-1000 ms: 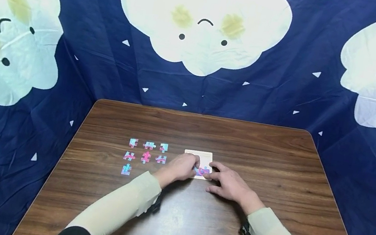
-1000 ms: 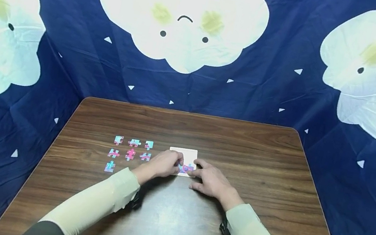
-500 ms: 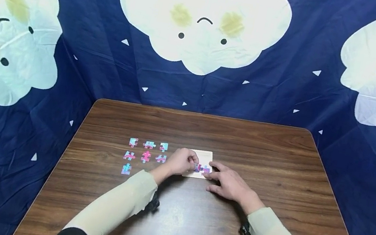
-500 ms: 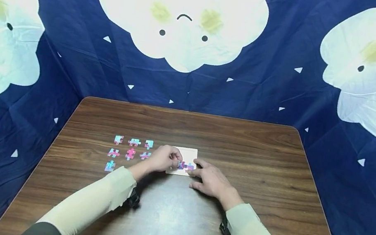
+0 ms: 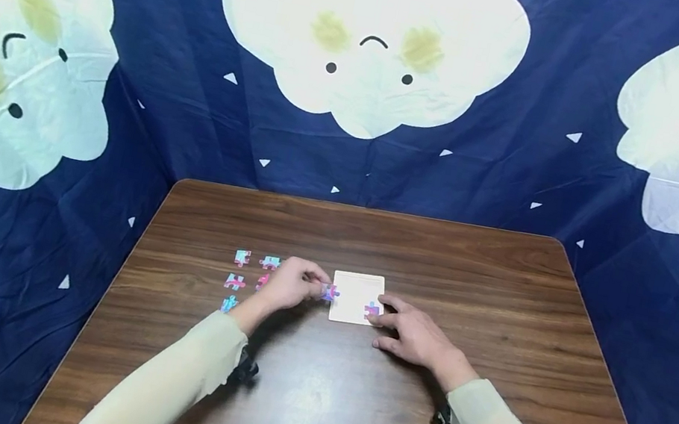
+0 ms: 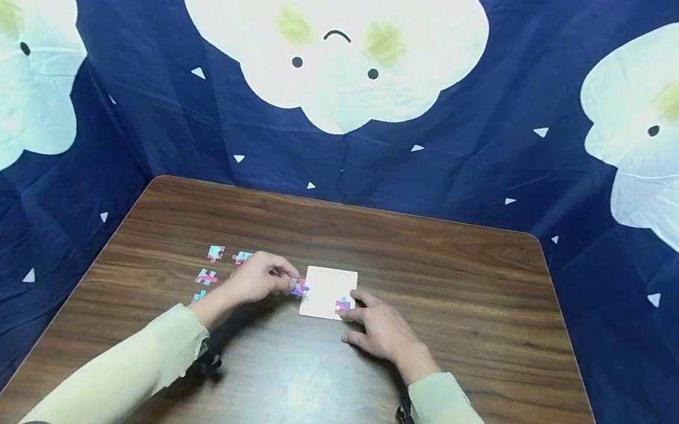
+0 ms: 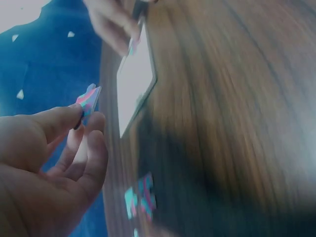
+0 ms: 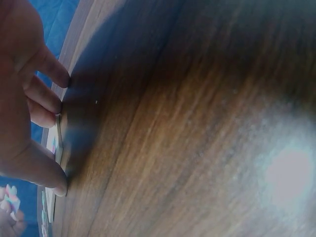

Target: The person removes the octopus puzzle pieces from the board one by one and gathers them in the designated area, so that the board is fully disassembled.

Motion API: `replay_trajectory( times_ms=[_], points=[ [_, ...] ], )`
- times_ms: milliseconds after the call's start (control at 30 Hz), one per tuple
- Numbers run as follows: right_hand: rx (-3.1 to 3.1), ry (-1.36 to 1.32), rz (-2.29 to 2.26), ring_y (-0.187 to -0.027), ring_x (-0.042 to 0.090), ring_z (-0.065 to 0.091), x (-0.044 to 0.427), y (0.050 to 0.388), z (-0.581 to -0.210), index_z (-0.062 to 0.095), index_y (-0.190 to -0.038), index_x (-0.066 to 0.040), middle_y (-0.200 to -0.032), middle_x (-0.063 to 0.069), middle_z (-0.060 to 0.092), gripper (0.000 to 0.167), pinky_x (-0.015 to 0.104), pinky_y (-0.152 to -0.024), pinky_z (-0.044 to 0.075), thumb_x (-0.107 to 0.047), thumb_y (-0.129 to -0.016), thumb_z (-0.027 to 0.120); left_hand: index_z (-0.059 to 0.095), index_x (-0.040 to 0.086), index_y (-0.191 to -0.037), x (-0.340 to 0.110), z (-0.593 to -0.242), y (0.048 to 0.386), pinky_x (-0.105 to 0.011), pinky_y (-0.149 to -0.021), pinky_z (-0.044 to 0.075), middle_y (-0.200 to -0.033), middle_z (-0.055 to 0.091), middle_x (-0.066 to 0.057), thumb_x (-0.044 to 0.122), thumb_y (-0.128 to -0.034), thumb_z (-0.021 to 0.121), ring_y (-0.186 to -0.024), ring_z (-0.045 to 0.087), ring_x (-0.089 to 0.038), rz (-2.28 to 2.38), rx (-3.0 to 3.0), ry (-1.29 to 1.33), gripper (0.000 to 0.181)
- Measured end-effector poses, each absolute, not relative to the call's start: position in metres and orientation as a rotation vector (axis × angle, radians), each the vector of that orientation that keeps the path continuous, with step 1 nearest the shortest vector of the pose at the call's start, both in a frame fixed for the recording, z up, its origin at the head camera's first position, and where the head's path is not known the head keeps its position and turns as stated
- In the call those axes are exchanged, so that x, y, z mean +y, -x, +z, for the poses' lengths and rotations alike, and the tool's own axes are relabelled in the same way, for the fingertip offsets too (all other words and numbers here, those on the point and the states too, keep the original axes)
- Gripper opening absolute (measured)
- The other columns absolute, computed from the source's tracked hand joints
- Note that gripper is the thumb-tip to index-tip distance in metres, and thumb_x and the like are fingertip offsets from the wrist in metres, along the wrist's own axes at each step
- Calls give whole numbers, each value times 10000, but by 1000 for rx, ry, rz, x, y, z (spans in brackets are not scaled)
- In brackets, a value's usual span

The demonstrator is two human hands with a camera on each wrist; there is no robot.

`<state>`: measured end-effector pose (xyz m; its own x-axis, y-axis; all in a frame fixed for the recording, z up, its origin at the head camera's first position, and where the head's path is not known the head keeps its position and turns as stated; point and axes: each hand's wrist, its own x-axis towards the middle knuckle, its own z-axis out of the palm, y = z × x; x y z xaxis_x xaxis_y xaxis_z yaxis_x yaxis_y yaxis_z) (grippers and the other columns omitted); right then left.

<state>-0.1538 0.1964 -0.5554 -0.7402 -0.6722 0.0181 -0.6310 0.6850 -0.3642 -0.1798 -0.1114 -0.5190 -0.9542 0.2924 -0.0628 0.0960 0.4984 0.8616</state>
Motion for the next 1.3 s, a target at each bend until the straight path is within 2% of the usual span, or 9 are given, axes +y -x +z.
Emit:
replay_trajectory(
  times_ms=[267, 533, 800, 1000, 1200, 1300],
  points=[
    [2792, 1068, -505, -1359, 309, 545, 199, 155, -555, 720, -1309, -266, -1544, 102, 491, 451, 470, -1077, 479, -435, -895, 778, 766, -27, -1032, -154, -518, 170, -310, -602, 564, -829, 736, -105, -48, -847, 702, -642, 655, -130, 1470, 2560, -217, 197],
    [2796, 1081, -520, -1342, 311, 558, 198, 154, -556, 715, -1315, -270, -1528, 106, 504, 453, 479, -1065, 486, -429, -896, 779, 745, -56, -1022, -188, -522, 158, -471, -674, 609, -775, 687, -78, -72, -866, 686, -655, 671, -173, 1476, 2543, -118, 168],
    [2793, 1068, -526, -1359, 314, 545, 198, 154, -556, 722, -1306, -260, -1537, 112, 501, 445, 476, -1077, 479, -437, -900, 773, 743, -55, -986, -206, -527, 147, -415, -596, 595, -766, 704, -108, -95, -851, 659, -618, 666, -169, 1417, 2572, -44, 163],
    [2795, 1069, -525, -1361, 315, 543, 199, 154, -556, 723, -1304, -257, -1536, 113, 502, 447, 479, -1075, 480, -432, -896, 779, 728, -89, -992, -210, -532, 143, -385, -619, 611, -779, 713, -103, -107, -841, 657, -625, 670, -158, 1411, 2539, -10, 168],
    [2793, 1056, -522, -1366, 317, 536, 198, 153, -556, 720, -1308, -264, -1539, 107, 499, 445, 487, -1083, 472, -436, -900, 773, 738, -10, -932, -213, -538, 142, -288, -600, 567, -690, 659, 4, -70, -812, 654, -599, 640, -113, 1239, 2659, -13, 158],
    [2794, 1059, -525, -1364, 320, 538, 198, 153, -556, 720, -1308, -263, -1538, 108, 500, 441, 488, -1082, 472, -433, -904, 771, 741, 48, -898, -214, -540, 143, -290, -637, 512, -649, 644, 41, -21, -789, 680, -594, 609, -98, 1072, 2783, -62, 142]
  ],
)
